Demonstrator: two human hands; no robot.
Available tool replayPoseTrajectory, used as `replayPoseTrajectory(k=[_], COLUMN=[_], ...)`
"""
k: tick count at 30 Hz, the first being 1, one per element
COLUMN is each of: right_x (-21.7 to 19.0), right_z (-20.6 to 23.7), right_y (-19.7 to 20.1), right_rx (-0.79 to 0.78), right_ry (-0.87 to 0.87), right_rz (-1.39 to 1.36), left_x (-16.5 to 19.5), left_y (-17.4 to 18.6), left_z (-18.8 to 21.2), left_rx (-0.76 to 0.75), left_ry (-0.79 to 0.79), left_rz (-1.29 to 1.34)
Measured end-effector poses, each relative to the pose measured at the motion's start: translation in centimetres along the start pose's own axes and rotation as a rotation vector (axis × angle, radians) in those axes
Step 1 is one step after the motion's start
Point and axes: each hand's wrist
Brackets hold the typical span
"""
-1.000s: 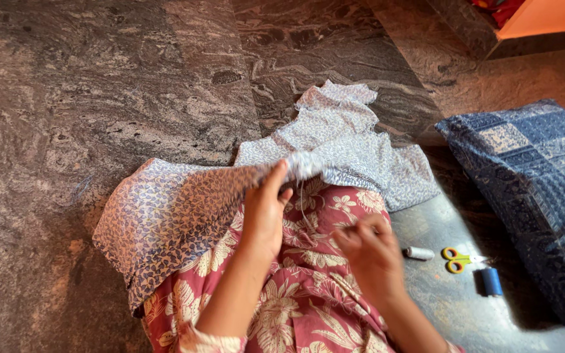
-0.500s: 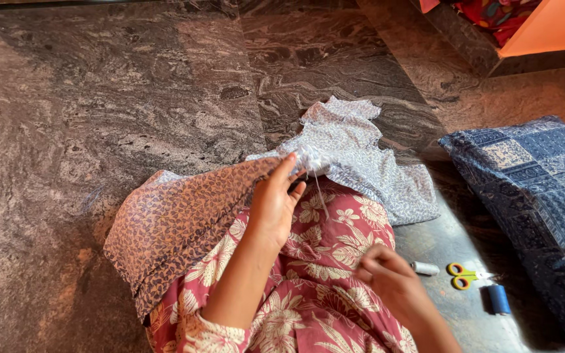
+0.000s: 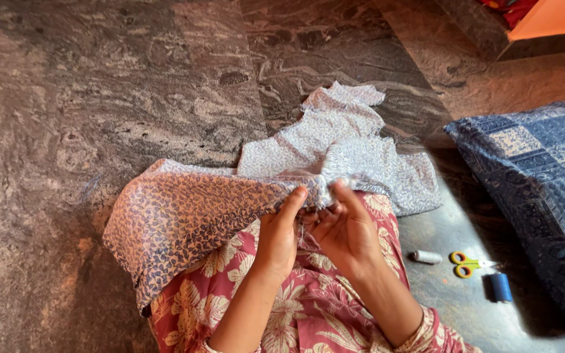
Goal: The person sits on the floor with a pillow cover across their lap and hand-sews its open seam closed using a needle and thread, repeatedly pushing the needle through the folded fabric edges and pulling the thread taut. Scissors and a thread spool rest on the floor beside them.
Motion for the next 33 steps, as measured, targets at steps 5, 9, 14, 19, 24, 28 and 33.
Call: replayPoseTrajectory(k=[5, 9, 14, 19, 24, 28, 33], right_x=[0.0, 0.1, 0.1, 0.7, 2.3, 3.2, 2.8], right_z=[-1.7, -2.3, -1.4, -1.9, -2.7, -2.1, -1.4], right_y=[1.6, 2.6, 2.8, 4.6, 6.2, 5.4, 3.7], right_rx=[-0.041, -0.098, -0.116, -0.212, -0.217, -0.193, -0.168], right_ry=[0.085, 0.13, 0.236, 0.26, 0.312, 0.22, 0.209], right_rz=[0.028, 0.066, 0.157, 0.103, 0.13, 0.237, 0.248], left_x=[-1.1, -1.5, -0.9, -0.2, -0.1, 0.0, 0.9], left_y=[0.3, -0.2, -1.5, -1.7, -1.5, -1.1, -1.1], left_z=[-0.5, -1.1, -0.5, 0.2, 0.3, 0.5, 1.0], left_rx=[0.021, 0.1, 0.021, -0.005, -0.034, -0.024, -0.012], left_ry=[-0.005, 0.077, -0.06, -0.06, -0.112, -0.073, -0.107], left_rz=[0.112, 0.025, 0.025, 0.045, 0.056, -0.004, -0.105])
Point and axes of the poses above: each hand's wrist, its own z-axis away from the middle knuckle, its own y-axis out of the back of the hand, x = y × z, and after that the axes turned 9 degrees about z, right-handed
